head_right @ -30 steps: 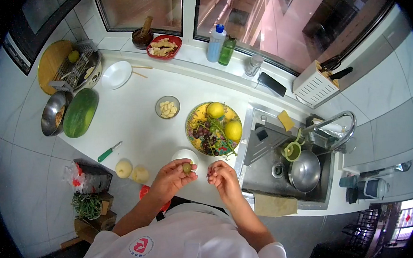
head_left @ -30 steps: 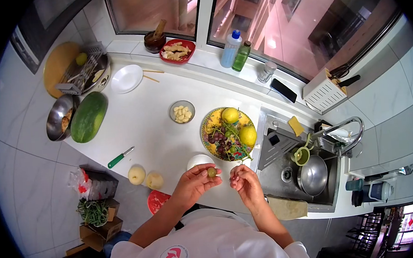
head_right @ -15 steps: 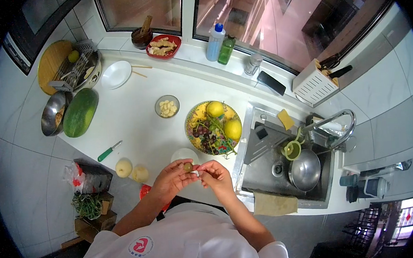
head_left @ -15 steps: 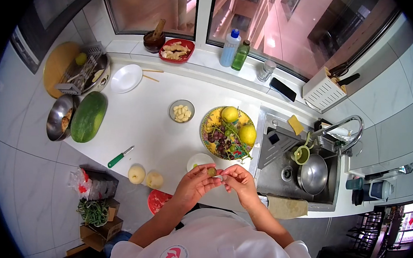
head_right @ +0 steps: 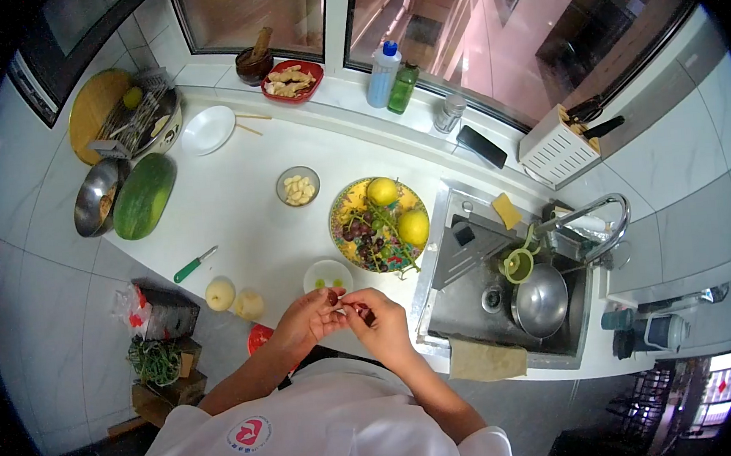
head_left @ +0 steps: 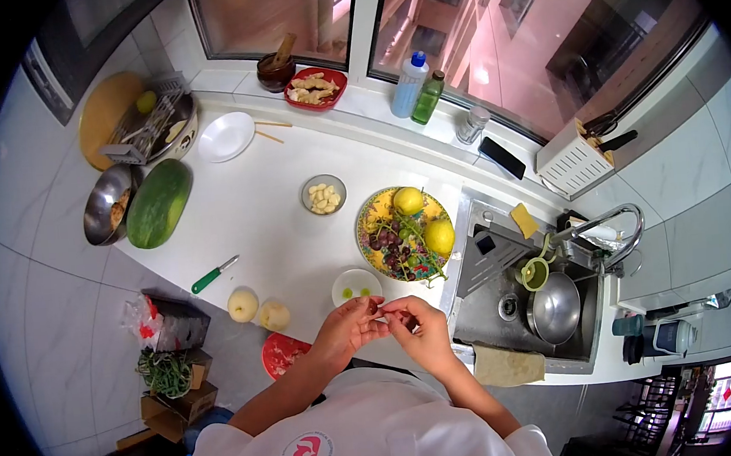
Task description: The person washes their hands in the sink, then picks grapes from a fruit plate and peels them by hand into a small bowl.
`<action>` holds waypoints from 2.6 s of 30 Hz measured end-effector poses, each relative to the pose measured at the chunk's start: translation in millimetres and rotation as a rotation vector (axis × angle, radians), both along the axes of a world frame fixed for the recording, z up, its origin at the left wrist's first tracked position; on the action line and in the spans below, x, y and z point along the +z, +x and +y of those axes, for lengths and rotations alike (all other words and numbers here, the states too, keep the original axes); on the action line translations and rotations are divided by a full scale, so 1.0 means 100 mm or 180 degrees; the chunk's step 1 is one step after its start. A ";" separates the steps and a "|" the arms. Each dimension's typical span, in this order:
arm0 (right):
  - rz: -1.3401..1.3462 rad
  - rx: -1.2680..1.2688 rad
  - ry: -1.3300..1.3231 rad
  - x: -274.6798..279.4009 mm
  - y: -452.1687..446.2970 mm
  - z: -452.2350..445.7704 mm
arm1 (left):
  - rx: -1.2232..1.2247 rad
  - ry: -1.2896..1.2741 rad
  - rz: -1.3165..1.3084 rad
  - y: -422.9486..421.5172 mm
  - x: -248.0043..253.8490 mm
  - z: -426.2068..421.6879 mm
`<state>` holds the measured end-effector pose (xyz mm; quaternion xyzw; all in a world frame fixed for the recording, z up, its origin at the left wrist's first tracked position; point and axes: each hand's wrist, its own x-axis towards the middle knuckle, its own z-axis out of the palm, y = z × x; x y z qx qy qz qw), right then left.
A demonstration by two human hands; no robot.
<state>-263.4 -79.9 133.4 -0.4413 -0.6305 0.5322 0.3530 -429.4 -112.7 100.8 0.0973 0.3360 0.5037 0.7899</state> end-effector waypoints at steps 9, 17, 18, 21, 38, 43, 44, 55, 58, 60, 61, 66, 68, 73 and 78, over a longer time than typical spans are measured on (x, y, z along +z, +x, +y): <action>-0.1088 0.0281 0.1331 0.11 -0.03 0.03 | 0.0159 -0.0120 0.0490 0.10 -0.02 -0.02; -0.1230 0.0276 0.1735 0.13 -0.04 0.03 | 0.0302 -0.0282 0.0600 0.17 0.01 -0.03; -0.1231 0.0270 0.1737 0.12 -0.04 0.04 | 0.0316 -0.0300 0.0606 0.18 -0.02 -0.02; -0.1177 0.0240 0.1750 0.10 -0.04 0.04 | 0.0343 -0.0336 0.0562 0.19 0.03 -0.02; -0.1053 0.0093 0.1601 -0.06 -0.06 0.06 | 0.0360 -0.0157 0.0427 0.17 -0.15 -0.03; -0.1131 0.0137 0.1763 -0.04 -0.07 0.07 | 0.0331 -0.0115 0.0441 0.12 -0.02 0.00; -0.1152 0.0150 0.1786 -0.04 -0.07 0.08 | 0.0331 -0.0114 0.0440 0.13 -0.02 0.00; -0.1035 0.0074 0.1509 -0.02 -0.07 0.11 | 0.0270 -0.0106 0.0622 0.13 -0.06 0.02; -0.0911 0.0051 0.1327 -0.03 -0.06 0.13 | 0.0126 -0.0161 0.0729 0.12 0.00 0.03; -0.0787 0.0023 0.1212 -0.07 -0.04 0.14 | 0.0041 -0.0165 0.0781 0.10 -0.03 0.04; -0.0660 0.0075 0.0808 -0.09 -0.02 0.15 | -0.0043 -0.0167 0.0831 0.10 -0.04 0.04; -0.0105 0.0146 -0.0268 -0.22 0.03 0.18 | -0.0209 -0.0125 0.0776 0.08 -0.02 0.06; -0.0219 0.0128 -0.0224 -0.28 0.05 0.18 | -0.0192 -0.0224 0.0802 0.10 -0.02 0.05; -0.0057 0.0160 -0.0559 -0.25 0.04 0.15 | 0.0111 0.0206 0.1259 0.15 -0.02 0.03; 0.0432 0.0325 -0.1063 -0.31 0.09 0.17 | -0.0176 0.0450 0.1191 0.09 -0.09 0.02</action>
